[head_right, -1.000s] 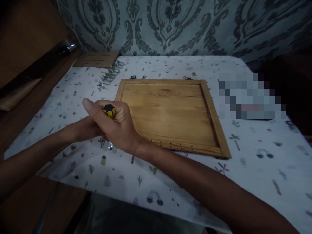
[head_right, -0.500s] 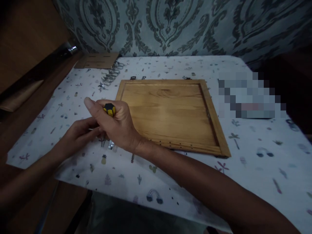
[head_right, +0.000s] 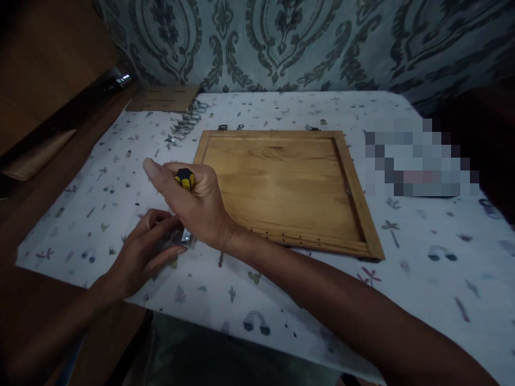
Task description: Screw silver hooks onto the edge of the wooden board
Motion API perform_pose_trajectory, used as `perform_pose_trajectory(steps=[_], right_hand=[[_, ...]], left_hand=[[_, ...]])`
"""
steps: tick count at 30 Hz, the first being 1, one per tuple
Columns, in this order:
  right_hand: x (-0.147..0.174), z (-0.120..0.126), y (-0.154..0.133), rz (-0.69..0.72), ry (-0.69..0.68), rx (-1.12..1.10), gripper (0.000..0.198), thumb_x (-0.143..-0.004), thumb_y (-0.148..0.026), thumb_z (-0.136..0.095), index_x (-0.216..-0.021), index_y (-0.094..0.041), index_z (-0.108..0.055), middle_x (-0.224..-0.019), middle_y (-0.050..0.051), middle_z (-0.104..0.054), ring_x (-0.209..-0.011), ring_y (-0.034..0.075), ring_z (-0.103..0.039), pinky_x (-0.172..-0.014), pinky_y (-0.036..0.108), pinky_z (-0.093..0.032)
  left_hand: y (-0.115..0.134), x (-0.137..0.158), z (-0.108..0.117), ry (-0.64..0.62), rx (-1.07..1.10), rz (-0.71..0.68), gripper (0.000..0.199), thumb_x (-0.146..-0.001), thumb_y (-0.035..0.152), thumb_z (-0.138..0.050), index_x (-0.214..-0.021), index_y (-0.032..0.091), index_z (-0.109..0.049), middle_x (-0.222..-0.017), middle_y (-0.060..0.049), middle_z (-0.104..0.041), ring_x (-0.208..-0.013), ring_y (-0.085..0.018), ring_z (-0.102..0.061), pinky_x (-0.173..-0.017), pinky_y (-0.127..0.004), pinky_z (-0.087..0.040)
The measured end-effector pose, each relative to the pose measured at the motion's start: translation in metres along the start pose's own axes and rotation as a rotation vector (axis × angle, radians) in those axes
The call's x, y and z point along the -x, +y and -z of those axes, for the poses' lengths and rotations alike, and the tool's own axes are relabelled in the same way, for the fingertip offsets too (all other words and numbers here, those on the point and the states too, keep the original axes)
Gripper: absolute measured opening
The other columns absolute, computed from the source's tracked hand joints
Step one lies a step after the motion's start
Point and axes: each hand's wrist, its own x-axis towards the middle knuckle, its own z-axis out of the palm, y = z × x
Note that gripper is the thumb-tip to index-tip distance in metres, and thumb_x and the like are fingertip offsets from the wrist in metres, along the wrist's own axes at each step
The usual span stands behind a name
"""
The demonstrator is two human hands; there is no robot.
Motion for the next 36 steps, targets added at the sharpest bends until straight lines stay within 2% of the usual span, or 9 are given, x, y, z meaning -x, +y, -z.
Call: perform_pose_trajectory(steps=[8, 14, 22, 29, 36], right_hand=[[0.001, 0.0, 0.001, 0.016, -0.004, -0.032, 0.062, -0.09, -0.044, -0.069, -0.053, -0.017, -0.028, -0.058, -0.005, -0.02, -0.051, 0.005, -0.024, -0.043, 0.02, -0.021], [0.001, -0.001, -0.002, 0.002, 0.003, -0.025, 0.064, -0.089, -0.051, -0.068, -0.051, -0.017, -0.029, -0.057, -0.005, -0.021, -0.051, 0.005, -0.025, -0.042, 0.019, -0.021], [0.0, -0.001, -0.003, 0.006, 0.02, -0.043, 0.063, -0.088, -0.043, -0.071, -0.05, -0.017, -0.029, -0.056, -0.005, -0.021, -0.051, 0.005, -0.025, -0.041, 0.019, -0.021], [0.002, -0.001, -0.005, -0.033, 0.014, -0.036, 0.063, -0.089, -0.047, -0.069, -0.051, -0.017, -0.028, -0.053, -0.006, -0.023, -0.05, 0.005, -0.025, -0.041, 0.02, -0.021], [-0.002, -0.001, -0.004, 0.023, 0.055, -0.048, 0.063, -0.089, -0.047, -0.068, -0.05, -0.018, -0.028, -0.053, -0.007, -0.022, -0.049, 0.004, -0.026, -0.042, 0.02, -0.022]], left_hand=[[-0.004, -0.006, 0.002, -0.028, -0.067, -0.008, 0.045, -0.096, 0.048, -0.06, -0.129, 0.018, -0.058, -0.106, -0.007, -0.055, -0.092, -0.019, -0.058, -0.078, -0.033, -0.054], [-0.007, -0.009, 0.005, -0.056, -0.061, -0.013, 0.044, -0.094, 0.05, -0.061, -0.126, 0.02, -0.06, -0.101, -0.005, -0.057, -0.089, -0.019, -0.059, -0.074, -0.032, -0.052], [-0.009, -0.013, 0.008, -0.089, 0.001, 0.0, 0.038, -0.093, 0.049, -0.064, -0.118, 0.02, -0.064, -0.102, -0.006, -0.06, -0.09, -0.019, -0.059, -0.075, -0.032, -0.052], [-0.01, -0.015, 0.011, -0.119, 0.039, 0.028, 0.039, -0.093, 0.049, -0.064, -0.117, 0.019, -0.067, -0.103, -0.007, -0.061, -0.091, -0.021, -0.062, -0.077, -0.033, -0.054], [-0.012, -0.02, 0.012, -0.122, 0.04, -0.023, 0.037, -0.092, 0.047, -0.066, -0.115, 0.018, -0.067, -0.101, -0.007, -0.063, -0.087, -0.018, -0.062, -0.074, -0.031, -0.054]])
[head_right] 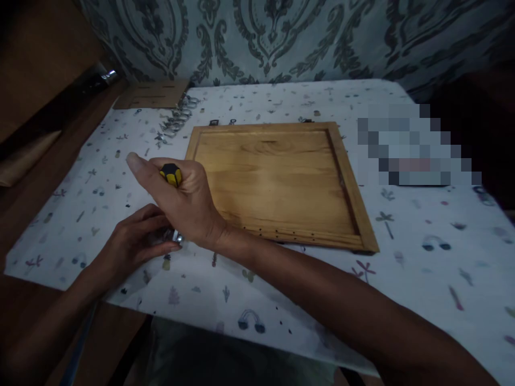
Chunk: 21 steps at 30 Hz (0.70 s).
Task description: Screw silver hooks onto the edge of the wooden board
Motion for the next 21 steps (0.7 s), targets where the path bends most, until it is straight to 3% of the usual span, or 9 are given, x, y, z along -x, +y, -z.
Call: perform_pose_trajectory(steps=[7, 14, 21], right_hand=[[-0.0034, -0.0014, -0.0067, 0.006, 0.055, -0.108, 0.06, -0.087, -0.043, -0.071, -0.053, -0.019, -0.028, -0.053, -0.007, -0.023, -0.049, 0.004, -0.026, -0.042, 0.02, -0.022], [-0.0025, -0.0042, -0.0079, -0.062, 0.065, -0.103, 0.06, -0.086, -0.048, -0.071, -0.054, -0.021, -0.027, -0.053, -0.007, -0.021, -0.045, 0.005, -0.023, -0.039, 0.022, -0.02], [-0.001, -0.0049, -0.006, -0.038, 0.07, -0.166, 0.06, -0.084, -0.045, -0.075, -0.052, -0.02, -0.031, -0.052, -0.008, -0.022, -0.045, 0.004, -0.023, -0.039, 0.022, -0.019]], left_hand=[[-0.002, -0.0019, 0.0005, -0.002, -0.023, -0.013, 0.039, -0.091, 0.049, -0.067, -0.115, 0.019, -0.068, -0.099, -0.005, -0.062, -0.083, -0.017, -0.062, -0.069, -0.029, -0.053], [-0.0026, -0.0014, 0.0002, -0.005, -0.003, -0.006, 0.039, -0.09, 0.049, -0.068, -0.115, 0.019, -0.068, -0.102, -0.007, -0.064, -0.088, -0.019, -0.063, -0.073, -0.032, -0.055], [-0.0017, -0.0015, 0.0016, -0.029, 0.02, 0.023, 0.04, -0.089, 0.048, -0.07, -0.117, 0.019, -0.069, -0.104, -0.008, -0.064, -0.09, -0.02, -0.064, -0.076, -0.034, -0.056]])
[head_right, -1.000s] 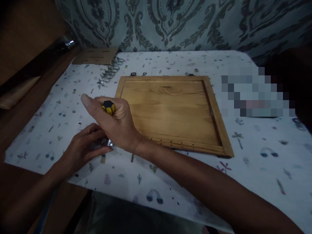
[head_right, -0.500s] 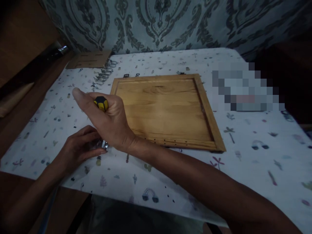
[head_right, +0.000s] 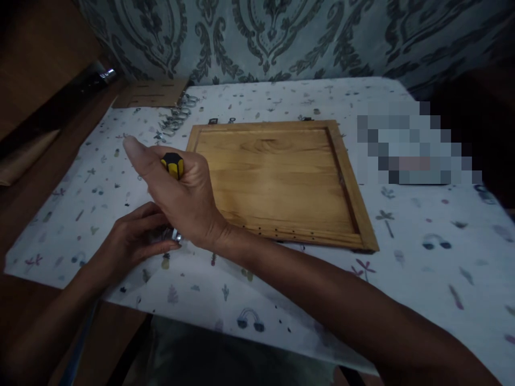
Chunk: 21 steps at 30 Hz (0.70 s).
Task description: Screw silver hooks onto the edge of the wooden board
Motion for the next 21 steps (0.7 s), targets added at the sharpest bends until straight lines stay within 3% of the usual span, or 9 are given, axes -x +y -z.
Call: perform_pose_trajectory(steps=[21], right_hand=[[-0.0018, 0.0016, 0.0031, -0.023, 0.015, 0.019, 0.064, -0.078, -0.054, -0.078, -0.049, -0.021, -0.031, -0.048, -0.008, -0.021, -0.043, 0.005, -0.02, -0.039, 0.026, -0.014]], left_hand=[[0.0017, 0.0011, 0.0003, 0.016, -0.016, -0.017, 0.041, -0.091, 0.05, -0.067, -0.117, 0.018, -0.068, -0.097, -0.006, -0.063, -0.083, -0.017, -0.061, -0.069, -0.031, -0.054]])
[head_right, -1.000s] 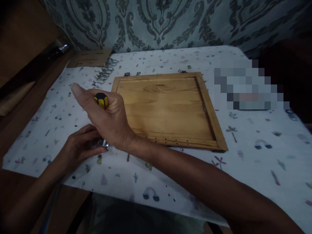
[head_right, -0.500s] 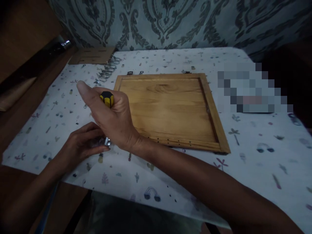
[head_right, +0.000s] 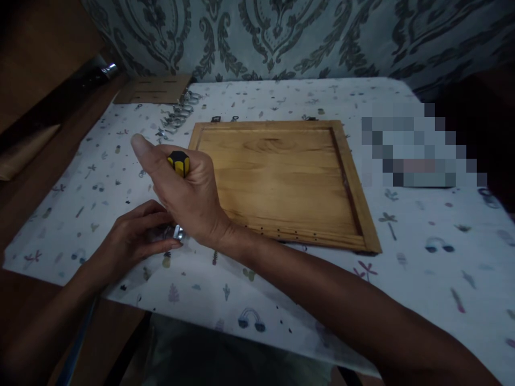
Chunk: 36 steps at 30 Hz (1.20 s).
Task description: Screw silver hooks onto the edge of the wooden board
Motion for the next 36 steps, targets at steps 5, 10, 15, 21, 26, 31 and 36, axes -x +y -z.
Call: perform_pose_trajectory(steps=[5, 10, 15, 21, 26, 31, 36], right_hand=[[0.001, 0.001, 0.001, 0.016, -0.016, 0.016, 0.061, -0.08, -0.051, -0.077, -0.051, -0.021, -0.033, -0.049, -0.007, -0.023, -0.043, 0.007, -0.018, -0.04, 0.028, -0.015], [0.003, 0.006, -0.002, -0.062, -0.145, 0.027, 0.055, -0.085, -0.055, -0.069, -0.057, -0.022, -0.036, -0.052, -0.007, -0.026, -0.046, 0.008, -0.025, -0.043, 0.026, -0.023], [0.003, 0.015, -0.002, -0.048, -0.275, 0.03, 0.034, -0.096, -0.054, -0.054, -0.086, -0.022, -0.057, -0.069, -0.004, -0.048, -0.062, 0.01, -0.043, -0.06, 0.025, -0.041], [-0.002, 0.016, -0.025, -0.006, -0.285, 0.33, 0.021, -0.093, -0.037, -0.065, -0.083, -0.019, -0.07, -0.092, 0.001, -0.067, -0.089, 0.012, -0.058, -0.081, 0.026, -0.049], [-0.005, 0.011, -0.036, 0.022, -0.228, 0.462, 0.028, -0.074, -0.026, -0.085, -0.065, -0.018, -0.059, -0.068, -0.004, -0.055, -0.063, 0.008, -0.048, -0.056, 0.022, -0.043], [-0.003, 0.013, -0.041, -0.059, -0.231, 0.462, 0.026, -0.079, -0.018, -0.079, -0.079, -0.02, -0.053, -0.064, -0.01, -0.051, -0.052, 0.004, -0.05, -0.047, 0.017, -0.041], [-0.001, 0.026, -0.052, -0.195, -0.445, 0.441, 0.023, -0.098, -0.023, -0.053, -0.12, -0.021, -0.058, -0.065, -0.01, -0.06, -0.052, 0.008, -0.065, -0.047, 0.017, -0.05]], left_hand=[[0.001, -0.001, 0.0, -0.003, 0.01, 0.0, 0.041, -0.091, 0.049, -0.067, -0.117, 0.018, -0.068, -0.096, -0.007, -0.064, -0.083, -0.018, -0.061, -0.069, -0.032, -0.054], [0.002, -0.002, 0.001, -0.024, 0.033, 0.047, 0.043, -0.091, 0.05, -0.067, -0.12, 0.018, -0.07, -0.098, -0.008, -0.064, -0.089, -0.021, -0.063, -0.075, -0.034, -0.056], [0.003, -0.002, 0.002, -0.026, 0.024, 0.058, 0.041, -0.09, 0.051, -0.067, -0.117, 0.02, -0.071, -0.097, -0.007, -0.064, -0.086, -0.02, -0.063, -0.075, -0.034, -0.055], [0.004, -0.002, 0.002, -0.032, 0.029, 0.08, 0.042, -0.09, 0.052, -0.066, -0.116, 0.019, -0.071, -0.101, -0.007, -0.063, -0.089, -0.02, -0.062, -0.079, -0.035, -0.055], [0.005, -0.002, 0.002, -0.034, 0.053, 0.087, 0.04, -0.091, 0.051, -0.066, -0.117, 0.021, -0.071, -0.098, -0.006, -0.062, -0.086, -0.019, -0.063, -0.077, -0.033, -0.057], [0.003, -0.002, 0.002, -0.033, 0.037, 0.074, 0.044, -0.091, 0.052, -0.066, -0.119, 0.019, -0.07, -0.095, -0.006, -0.06, -0.082, -0.018, -0.06, -0.072, -0.031, -0.053], [0.003, -0.002, 0.003, -0.058, 0.028, 0.095, 0.041, -0.091, 0.052, -0.066, -0.115, 0.019, -0.072, -0.094, -0.005, -0.058, -0.081, -0.018, -0.058, -0.068, -0.029, -0.048]])
